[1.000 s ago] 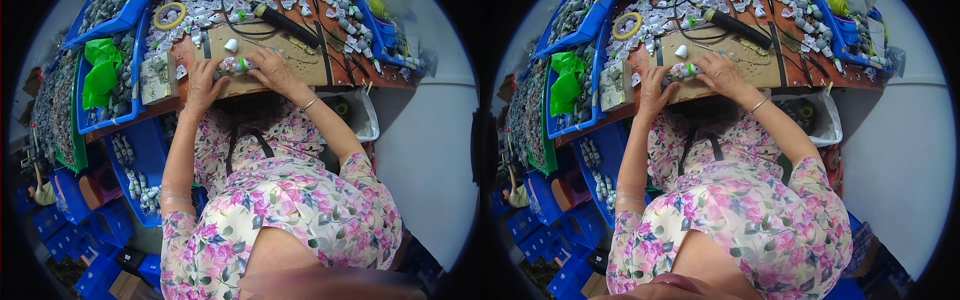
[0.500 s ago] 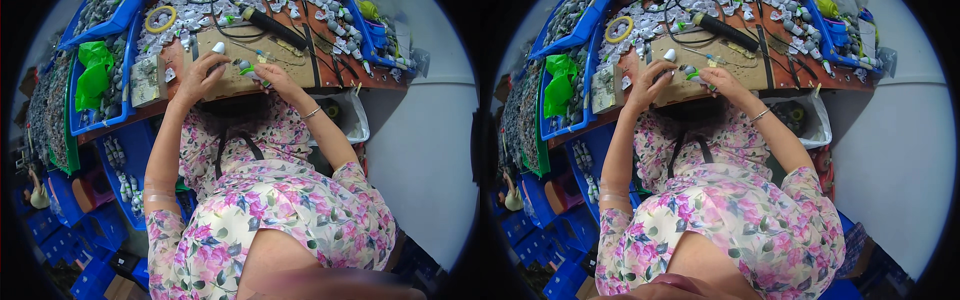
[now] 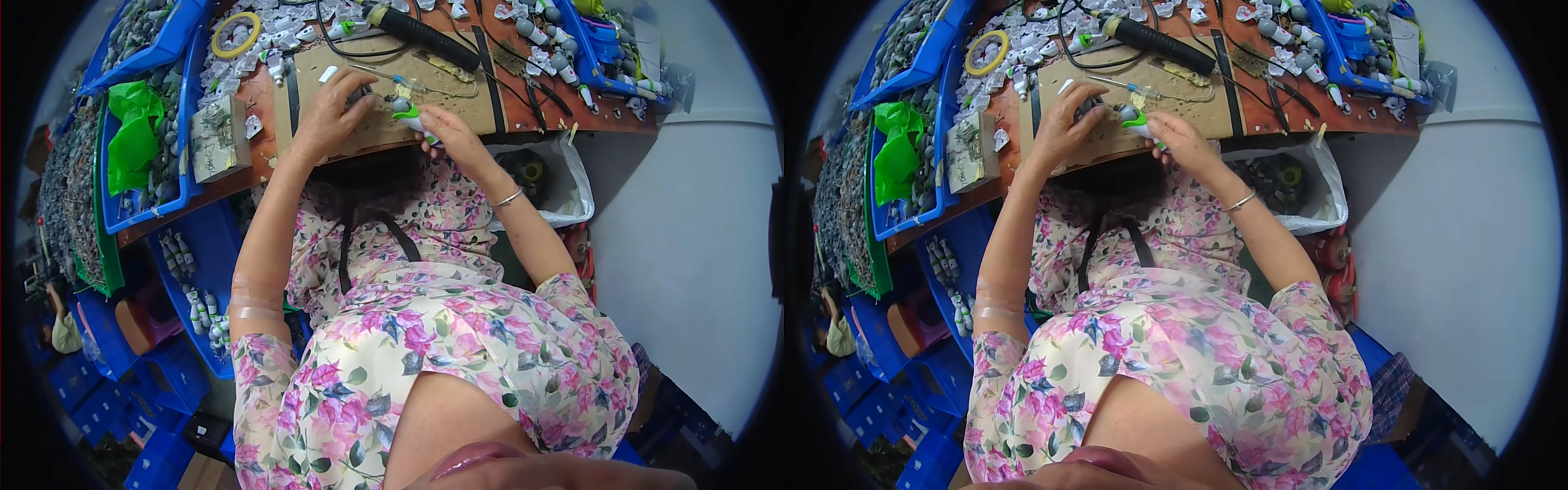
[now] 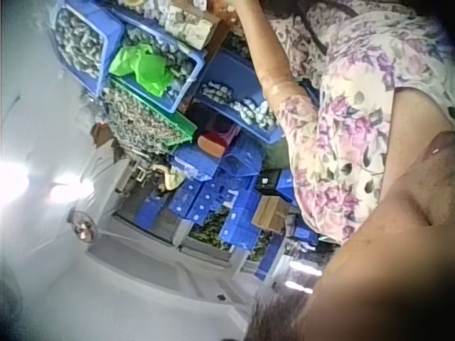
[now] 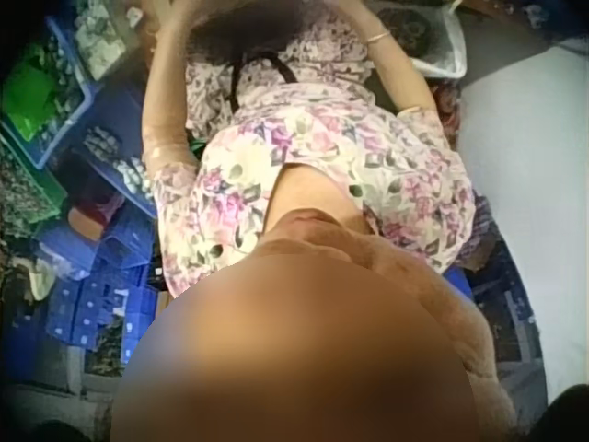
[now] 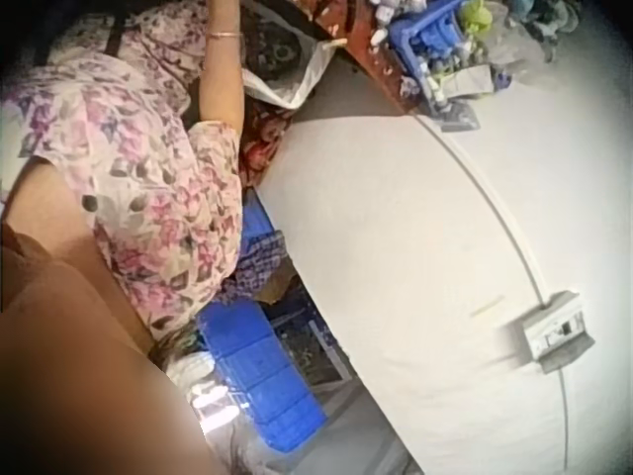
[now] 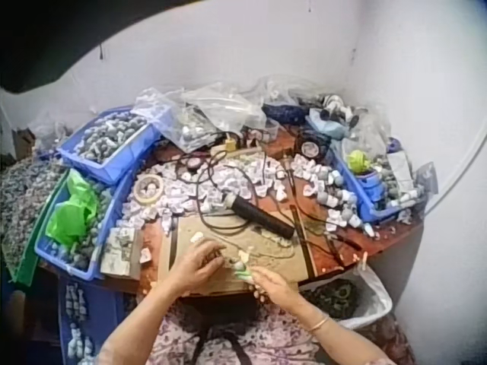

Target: Assembling small plastic devices using a powered screwdriver and manual component fitting.

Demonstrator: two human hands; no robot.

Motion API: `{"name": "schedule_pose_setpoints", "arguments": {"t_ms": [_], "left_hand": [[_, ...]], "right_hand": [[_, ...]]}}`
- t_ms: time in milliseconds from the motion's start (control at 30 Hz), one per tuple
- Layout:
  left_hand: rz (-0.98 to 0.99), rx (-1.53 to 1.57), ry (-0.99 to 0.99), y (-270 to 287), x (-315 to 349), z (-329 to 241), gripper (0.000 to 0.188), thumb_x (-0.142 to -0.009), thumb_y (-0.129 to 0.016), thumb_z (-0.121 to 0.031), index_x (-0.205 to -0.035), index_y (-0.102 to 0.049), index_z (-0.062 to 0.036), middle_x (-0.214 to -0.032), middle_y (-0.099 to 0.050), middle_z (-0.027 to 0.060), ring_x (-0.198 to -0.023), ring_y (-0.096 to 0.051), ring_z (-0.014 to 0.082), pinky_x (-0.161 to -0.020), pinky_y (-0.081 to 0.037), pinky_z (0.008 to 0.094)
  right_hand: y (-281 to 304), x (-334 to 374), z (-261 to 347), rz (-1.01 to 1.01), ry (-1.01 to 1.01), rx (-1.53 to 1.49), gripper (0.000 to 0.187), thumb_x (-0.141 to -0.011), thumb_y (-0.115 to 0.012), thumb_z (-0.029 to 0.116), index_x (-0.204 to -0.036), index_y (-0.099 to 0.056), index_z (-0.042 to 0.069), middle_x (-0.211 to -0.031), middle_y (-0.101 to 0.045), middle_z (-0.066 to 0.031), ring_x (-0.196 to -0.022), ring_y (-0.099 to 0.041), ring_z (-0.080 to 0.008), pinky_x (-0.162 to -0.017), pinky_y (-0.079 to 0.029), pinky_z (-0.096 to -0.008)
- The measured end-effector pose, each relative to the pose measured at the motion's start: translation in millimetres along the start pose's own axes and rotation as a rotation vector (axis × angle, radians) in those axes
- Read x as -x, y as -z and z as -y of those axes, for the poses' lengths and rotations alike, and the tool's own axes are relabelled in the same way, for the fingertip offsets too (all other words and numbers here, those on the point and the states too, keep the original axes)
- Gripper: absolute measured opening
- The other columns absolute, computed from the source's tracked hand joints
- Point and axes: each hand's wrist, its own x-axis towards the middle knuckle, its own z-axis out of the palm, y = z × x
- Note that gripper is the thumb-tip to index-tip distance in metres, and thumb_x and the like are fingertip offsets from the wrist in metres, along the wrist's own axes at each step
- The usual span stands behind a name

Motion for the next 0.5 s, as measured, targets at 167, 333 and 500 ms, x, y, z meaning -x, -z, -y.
{"name": "schedule_pose_setpoints", "arguments": {"t_ms": [167, 333, 500], "left_hand": [[-0.313, -0.277, -0.183, -7.1, -1.5, -1.2, 0.028, -0.082, -0.064, -0.011, -0.108, -0.059, -0.0051, -0.108, -0.058, 0.0109, -0.094, -0.058, 0.0307, -0.082, -0.046, 0.0360], [-0.206, 0.026, 0.182, -16.2, 37.3, -18.4, 0.025, -0.082, -0.065, -0.012, -0.105, -0.060, -0.0016, -0.090, -0.062, 0.0136, -0.078, -0.059, 0.0295, -0.071, -0.048, 0.0375], [-0.162, -0.069, 0.121, -18.5, 51.9, -16.9, 0.038, -0.081, -0.069, -0.021, -0.111, -0.056, -0.0009, -0.088, -0.061, 0.0170, -0.076, -0.060, 0.0309, -0.068, -0.048, 0.0378]], "right_hand": [[-39.8, 8.4, -11.3, -0.087, 0.153, -0.022, 0.049, -0.096, -0.048, 0.020, -0.139, -0.031, 0.003, -0.109, -0.050, -0.0071, -0.091, -0.052, -0.0119, -0.072, -0.050, -0.0253], [-69.5, 1.7, -37.5, -0.047, 0.280, -0.094, 0.061, -0.093, -0.054, 0.014, -0.143, -0.022, 0.003, -0.123, -0.045, -0.0114, -0.103, -0.051, -0.0157, -0.087, -0.047, -0.0289], [-87.6, 5.5, -42.7, -0.199, 0.400, 0.238, 0.059, -0.091, -0.054, 0.010, -0.142, -0.026, 0.001, -0.127, -0.047, -0.0125, -0.112, -0.051, -0.0179, -0.088, -0.047, -0.0306]]}}
